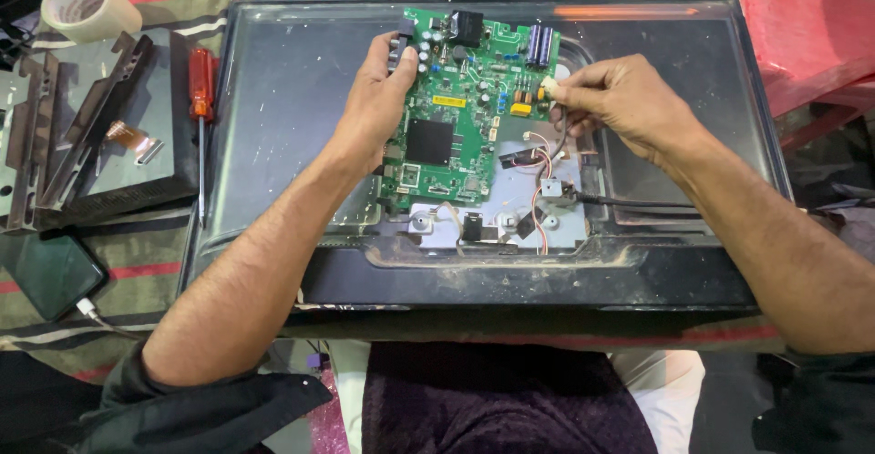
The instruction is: The person uses a screwdriver to remove screws from a metal bracket on the back of a television. They then open a cardboard box, unwrap a circuit board from pink bubble wrap, and place it into the television chassis, connecting wires to the board.
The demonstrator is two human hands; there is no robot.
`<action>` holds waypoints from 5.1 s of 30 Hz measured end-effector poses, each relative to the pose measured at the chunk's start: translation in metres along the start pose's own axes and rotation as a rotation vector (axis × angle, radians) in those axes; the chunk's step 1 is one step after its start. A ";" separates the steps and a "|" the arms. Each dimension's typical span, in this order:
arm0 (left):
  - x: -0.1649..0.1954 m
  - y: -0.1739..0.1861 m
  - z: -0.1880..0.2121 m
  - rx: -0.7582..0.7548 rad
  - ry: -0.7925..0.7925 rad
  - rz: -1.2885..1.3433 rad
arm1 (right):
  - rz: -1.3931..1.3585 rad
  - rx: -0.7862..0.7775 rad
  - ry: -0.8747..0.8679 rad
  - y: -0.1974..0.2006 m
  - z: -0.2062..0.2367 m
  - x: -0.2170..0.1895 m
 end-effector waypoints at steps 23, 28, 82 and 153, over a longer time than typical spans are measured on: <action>0.014 0.017 -0.007 -0.026 -0.030 -0.001 | -0.019 -0.088 0.277 0.000 -0.006 -0.022; 0.014 0.016 -0.005 -0.072 0.069 0.044 | 0.053 -0.212 0.448 -0.018 0.002 -0.040; 0.003 0.020 -0.012 -0.133 0.225 -0.036 | 0.236 -0.030 0.325 -0.013 -0.011 -0.014; 0.025 -0.001 0.182 -0.034 -0.327 -0.814 | 0.536 0.000 0.081 -0.157 0.113 -0.066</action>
Point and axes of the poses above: each hand's wrist, its own z-axis away from the middle knuckle, its own y-axis out of the back of the hand, x = y × z, the point moved 9 cm from there along -z, towards the middle knuckle, and after that the axes turned 15 degrees about y, right-handed, at the moved point
